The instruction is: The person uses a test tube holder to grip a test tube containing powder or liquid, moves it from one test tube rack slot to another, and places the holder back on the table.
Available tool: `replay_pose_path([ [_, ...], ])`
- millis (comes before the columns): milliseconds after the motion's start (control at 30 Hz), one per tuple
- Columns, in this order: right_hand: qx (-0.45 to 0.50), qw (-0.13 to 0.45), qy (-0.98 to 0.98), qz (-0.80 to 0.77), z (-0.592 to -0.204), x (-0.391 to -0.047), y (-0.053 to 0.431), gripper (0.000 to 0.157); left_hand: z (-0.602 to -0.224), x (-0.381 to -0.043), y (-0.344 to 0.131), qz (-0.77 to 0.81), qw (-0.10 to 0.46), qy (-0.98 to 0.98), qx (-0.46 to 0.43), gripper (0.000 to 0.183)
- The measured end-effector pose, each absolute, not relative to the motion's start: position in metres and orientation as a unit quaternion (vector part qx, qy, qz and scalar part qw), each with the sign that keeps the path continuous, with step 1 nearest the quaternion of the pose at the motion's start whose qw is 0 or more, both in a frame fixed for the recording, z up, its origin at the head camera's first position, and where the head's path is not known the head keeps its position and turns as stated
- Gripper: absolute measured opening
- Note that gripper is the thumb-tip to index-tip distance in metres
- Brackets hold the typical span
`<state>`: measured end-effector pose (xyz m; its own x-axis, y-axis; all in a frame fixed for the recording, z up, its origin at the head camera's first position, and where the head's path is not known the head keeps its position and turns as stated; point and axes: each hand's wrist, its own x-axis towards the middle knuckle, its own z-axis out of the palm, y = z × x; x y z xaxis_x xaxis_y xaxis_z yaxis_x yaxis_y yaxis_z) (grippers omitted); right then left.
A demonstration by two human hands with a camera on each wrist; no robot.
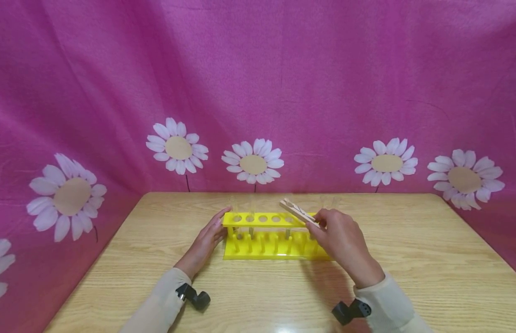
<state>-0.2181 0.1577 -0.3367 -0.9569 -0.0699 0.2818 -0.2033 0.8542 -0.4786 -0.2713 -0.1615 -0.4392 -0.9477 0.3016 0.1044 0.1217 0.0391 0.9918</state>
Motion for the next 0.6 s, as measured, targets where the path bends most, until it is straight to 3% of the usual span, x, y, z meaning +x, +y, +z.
replay_pose_path([
  [600,0.096,0.185,-0.947,0.244,-0.3402,-0.2168,0.1567,0.015,-0.4402,-0.2726,-0.1617,0.685,0.07,0.709,0.154,0.057],
])
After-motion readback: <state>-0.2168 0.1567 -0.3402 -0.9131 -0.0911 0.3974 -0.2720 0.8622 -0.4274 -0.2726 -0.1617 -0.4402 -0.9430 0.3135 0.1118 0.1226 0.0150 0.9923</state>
